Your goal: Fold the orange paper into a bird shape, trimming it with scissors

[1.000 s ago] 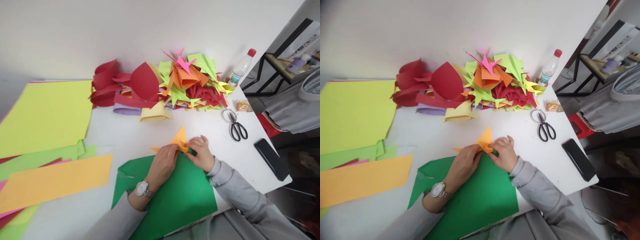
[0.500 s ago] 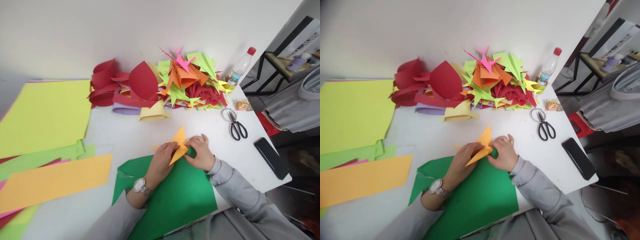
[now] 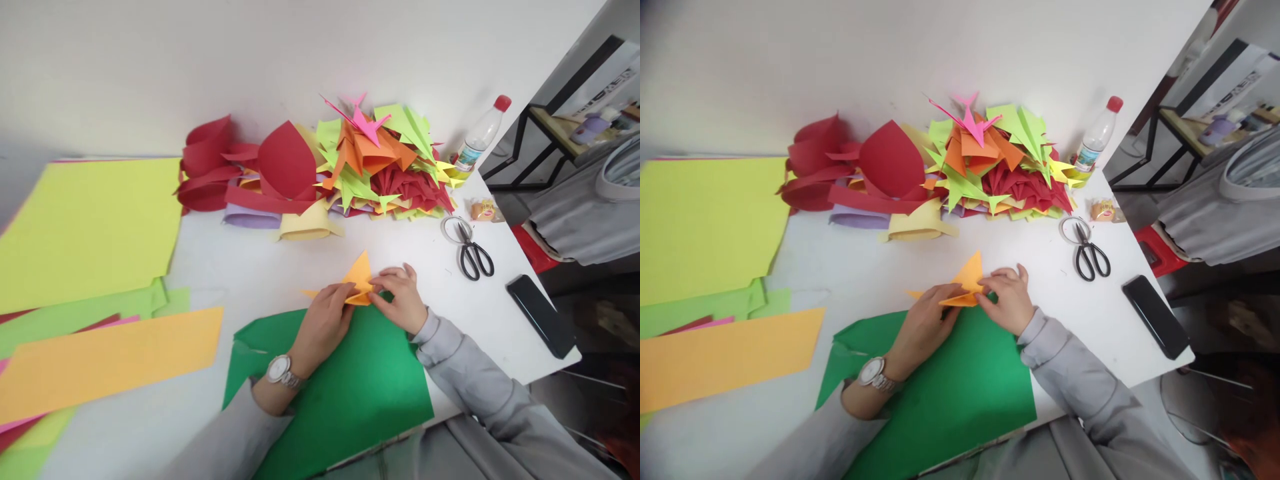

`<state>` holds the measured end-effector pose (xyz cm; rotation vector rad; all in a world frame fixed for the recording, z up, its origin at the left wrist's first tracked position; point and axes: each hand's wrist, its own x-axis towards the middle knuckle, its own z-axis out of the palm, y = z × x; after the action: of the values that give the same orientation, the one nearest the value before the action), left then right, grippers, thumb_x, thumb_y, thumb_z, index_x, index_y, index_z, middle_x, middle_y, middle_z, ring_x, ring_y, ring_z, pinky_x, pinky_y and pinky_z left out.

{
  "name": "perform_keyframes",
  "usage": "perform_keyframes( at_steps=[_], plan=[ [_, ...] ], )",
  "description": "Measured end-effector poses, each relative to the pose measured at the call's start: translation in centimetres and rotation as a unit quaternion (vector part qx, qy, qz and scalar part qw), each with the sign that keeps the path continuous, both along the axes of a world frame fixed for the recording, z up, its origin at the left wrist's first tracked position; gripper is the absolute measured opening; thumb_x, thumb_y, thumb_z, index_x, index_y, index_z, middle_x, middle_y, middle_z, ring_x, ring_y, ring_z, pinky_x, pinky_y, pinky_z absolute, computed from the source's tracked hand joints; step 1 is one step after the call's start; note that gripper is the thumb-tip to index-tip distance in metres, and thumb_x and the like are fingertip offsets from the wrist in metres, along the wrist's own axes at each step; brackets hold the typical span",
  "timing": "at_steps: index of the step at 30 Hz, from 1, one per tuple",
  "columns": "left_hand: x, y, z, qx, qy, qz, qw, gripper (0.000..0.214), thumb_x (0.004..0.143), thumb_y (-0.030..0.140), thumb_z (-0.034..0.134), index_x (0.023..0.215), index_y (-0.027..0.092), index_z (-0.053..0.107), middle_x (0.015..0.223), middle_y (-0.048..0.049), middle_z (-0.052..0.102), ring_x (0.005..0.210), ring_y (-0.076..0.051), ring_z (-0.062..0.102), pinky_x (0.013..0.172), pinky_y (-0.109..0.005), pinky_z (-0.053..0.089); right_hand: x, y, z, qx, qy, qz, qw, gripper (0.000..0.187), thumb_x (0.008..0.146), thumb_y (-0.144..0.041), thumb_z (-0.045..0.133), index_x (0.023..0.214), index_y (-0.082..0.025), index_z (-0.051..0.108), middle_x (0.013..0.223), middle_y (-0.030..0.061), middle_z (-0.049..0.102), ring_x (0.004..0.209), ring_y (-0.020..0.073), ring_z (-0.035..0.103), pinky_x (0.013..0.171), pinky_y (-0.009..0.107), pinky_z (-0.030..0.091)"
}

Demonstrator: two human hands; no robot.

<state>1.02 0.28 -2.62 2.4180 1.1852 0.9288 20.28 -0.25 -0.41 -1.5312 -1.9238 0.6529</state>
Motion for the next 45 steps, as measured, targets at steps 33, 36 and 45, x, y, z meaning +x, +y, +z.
perform_keyframes(
  at_steps=[33, 36, 45],
  plan=[
    [0.2, -0.2, 0.9, 0.055, -0.008, 0.015, 0.998, 0.014, 0.092, 0.016, 0.052, 0.105, 0.017, 0.056, 0.094, -0.009, 0.068, 0.092, -0.023, 0.064, 0.082, -0.038, 0.056, -0.6, -0.2, 0.4, -0.027, -0.057, -0.062, 0.996, 0.005, 0.08, -0.018, 0.063, 0.079, -0.022, 0.061, 0.094, 0.0022, 0.062, 0.1, 0.0218, 0.053, 0.105, 0.048, 0.023],
    [0.3, -0.4, 1.1, 0.096, 0.018, 0.006, 0.995, 0.014, 0.092, 0.013, 0.051, 0.102, 0.016, 0.06, 0.092, -0.0096, 0.07, 0.089, -0.023, 0.064, 0.082, -0.039, 0.055, -0.6, -0.2, 0.4, -0.022, -0.063, -0.06, 0.996, 0.006, 0.081, -0.017, 0.062, 0.08, -0.022, 0.06, 0.093, 0.0022, 0.062, 0.1, 0.0219, 0.052, 0.105, 0.048, 0.023],
    [0.3, -0.8, 0.7, 0.102, 0.049, -0.007, 0.994, 0.024, 0.092, 0.011, 0.047, 0.106, 0.017, 0.066, 0.098, -0.0108, 0.072, 0.095, -0.024, 0.064, 0.088, -0.041, 0.055, -0.4, 0.0, 0.5, -0.022, -0.095, -0.048, 0.994, 0.006, 0.087, -0.021, 0.062, 0.083, -0.023, 0.066, 0.095, 0.0027, 0.062, 0.102, 0.0217, 0.052, 0.104, 0.046, 0.023]
  ],
)
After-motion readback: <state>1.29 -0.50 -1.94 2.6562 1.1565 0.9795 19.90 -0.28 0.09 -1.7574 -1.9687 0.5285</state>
